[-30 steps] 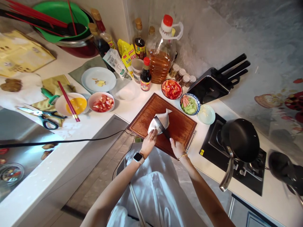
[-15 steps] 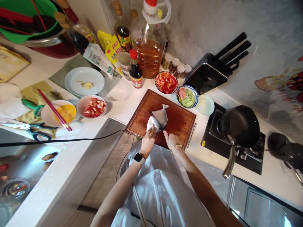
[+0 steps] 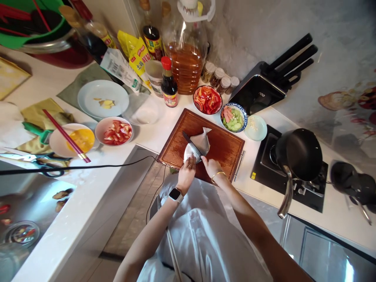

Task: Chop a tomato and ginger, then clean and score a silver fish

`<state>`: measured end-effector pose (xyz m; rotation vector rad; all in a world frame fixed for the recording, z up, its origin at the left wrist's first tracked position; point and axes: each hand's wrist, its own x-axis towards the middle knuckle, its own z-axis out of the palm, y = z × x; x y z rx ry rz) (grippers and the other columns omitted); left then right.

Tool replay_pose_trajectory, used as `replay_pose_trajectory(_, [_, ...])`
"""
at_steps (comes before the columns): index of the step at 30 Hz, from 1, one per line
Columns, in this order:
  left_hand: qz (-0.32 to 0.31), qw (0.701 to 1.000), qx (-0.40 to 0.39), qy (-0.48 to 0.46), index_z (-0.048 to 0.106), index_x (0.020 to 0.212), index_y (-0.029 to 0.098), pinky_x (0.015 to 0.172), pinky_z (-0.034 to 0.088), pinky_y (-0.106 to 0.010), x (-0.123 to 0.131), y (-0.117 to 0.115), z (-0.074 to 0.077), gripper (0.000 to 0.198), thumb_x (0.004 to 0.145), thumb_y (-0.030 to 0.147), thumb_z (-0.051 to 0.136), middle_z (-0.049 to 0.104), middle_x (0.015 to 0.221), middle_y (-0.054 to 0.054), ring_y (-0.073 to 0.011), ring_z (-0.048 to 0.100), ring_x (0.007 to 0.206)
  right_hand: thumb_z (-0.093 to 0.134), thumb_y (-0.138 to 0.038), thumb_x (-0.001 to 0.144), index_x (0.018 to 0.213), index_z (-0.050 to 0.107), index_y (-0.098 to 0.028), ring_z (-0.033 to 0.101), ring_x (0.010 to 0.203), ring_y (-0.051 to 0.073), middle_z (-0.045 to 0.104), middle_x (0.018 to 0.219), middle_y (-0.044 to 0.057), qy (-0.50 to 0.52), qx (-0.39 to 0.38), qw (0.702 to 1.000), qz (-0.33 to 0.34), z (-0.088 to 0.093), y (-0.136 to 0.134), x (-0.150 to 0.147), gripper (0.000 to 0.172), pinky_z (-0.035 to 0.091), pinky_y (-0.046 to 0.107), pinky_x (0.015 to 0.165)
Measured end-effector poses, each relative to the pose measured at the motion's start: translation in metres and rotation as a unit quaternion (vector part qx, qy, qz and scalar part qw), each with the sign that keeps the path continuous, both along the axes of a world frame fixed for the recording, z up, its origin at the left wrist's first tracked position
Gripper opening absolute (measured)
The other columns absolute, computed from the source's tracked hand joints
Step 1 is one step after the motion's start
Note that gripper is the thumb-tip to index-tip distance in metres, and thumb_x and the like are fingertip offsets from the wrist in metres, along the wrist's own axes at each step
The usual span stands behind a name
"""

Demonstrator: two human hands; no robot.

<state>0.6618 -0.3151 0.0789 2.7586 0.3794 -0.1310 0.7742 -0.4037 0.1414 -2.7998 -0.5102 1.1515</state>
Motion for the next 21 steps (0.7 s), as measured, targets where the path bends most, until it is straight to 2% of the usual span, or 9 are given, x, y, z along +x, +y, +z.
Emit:
replay_pose_trajectory(6, [0.003,1.0,0.003,-0.015,0.041,0.14,0.01,0.101,0.046,-0.038,0.0,-0.001,0.0,0.055,0.087,0.002,0.03,0.041,0.145,-0.018,-0.0239,0.041,0.132,0.011,-0.059,0.095,0.085,0.073,-0.011,0.068,0.085,0.025,0.072,0.086,0.019,-0.033,0.0,0.999,-0.017,0.01,-0.054,-0.003,0.079,0.045,0.029,0.073])
replay_pose_trajectory(10, [0.003,1.0,0.006,-0.019,0.041,0.141,0.011,0.098,0.048,-0.037,0.0,0.004,0.003,0.052,0.09,0.006,0.031,0.04,0.146,-0.017,-0.0239,0.045,0.127,0.012,-0.056,0.096,0.088,0.073,-0.013,0.068,0.087,0.024,0.073,0.088,0.017,-0.035,0.012,0.999,-0.006,0.006,-0.072,0.0,0.075,0.044,0.028,0.073])
replay_pose_trajectory(13, [0.016,1.0,0.004,-0.005,0.036,0.144,0.013,0.093,0.051,-0.038,0.004,0.002,0.009,0.056,0.089,0.004,0.03,0.034,0.15,-0.016,-0.0255,0.047,0.124,0.014,-0.056,0.097,0.093,0.073,-0.014,0.068,0.089,0.024,0.073,0.09,0.017,-0.039,0.0,0.999,0.003,0.003,-0.074,-0.001,0.072,0.044,0.029,0.075])
replay_pose_trajectory(16, [0.017,1.0,0.0,0.016,0.038,0.143,0.012,0.095,0.05,-0.04,0.01,-0.005,0.013,0.056,0.088,0.003,0.03,0.033,0.15,-0.015,-0.0275,0.046,0.125,0.013,-0.058,0.096,0.095,0.072,-0.013,0.068,0.091,0.026,0.072,0.091,0.019,-0.033,-0.024,0.999,0.002,0.006,-0.072,0.0,0.075,0.045,0.03,0.076])
replay_pose_trajectory(18, [0.014,1.0,-0.003,0.023,0.04,0.142,0.011,0.099,0.047,-0.042,0.013,-0.009,0.013,0.055,0.089,0.004,0.03,0.034,0.149,-0.015,-0.0285,0.044,0.127,0.012,-0.06,0.095,0.095,0.072,-0.011,0.068,0.092,0.027,0.072,0.091,0.02,-0.023,-0.033,0.999,0.003,0.01,-0.063,0.004,0.078,0.045,0.031,0.076])
replay_pose_trajectory(21, [0.016,1.0,-0.007,0.024,0.04,0.142,0.012,0.102,0.044,-0.044,0.014,-0.013,0.012,0.055,0.088,0.004,0.031,0.036,0.149,-0.016,-0.0287,0.043,0.129,0.012,-0.063,0.093,0.092,0.072,-0.008,0.068,0.093,0.029,0.071,0.091,0.023,-0.02,-0.035,0.999,0.008,0.013,-0.033,0.015,0.081,0.046,0.032,0.076])
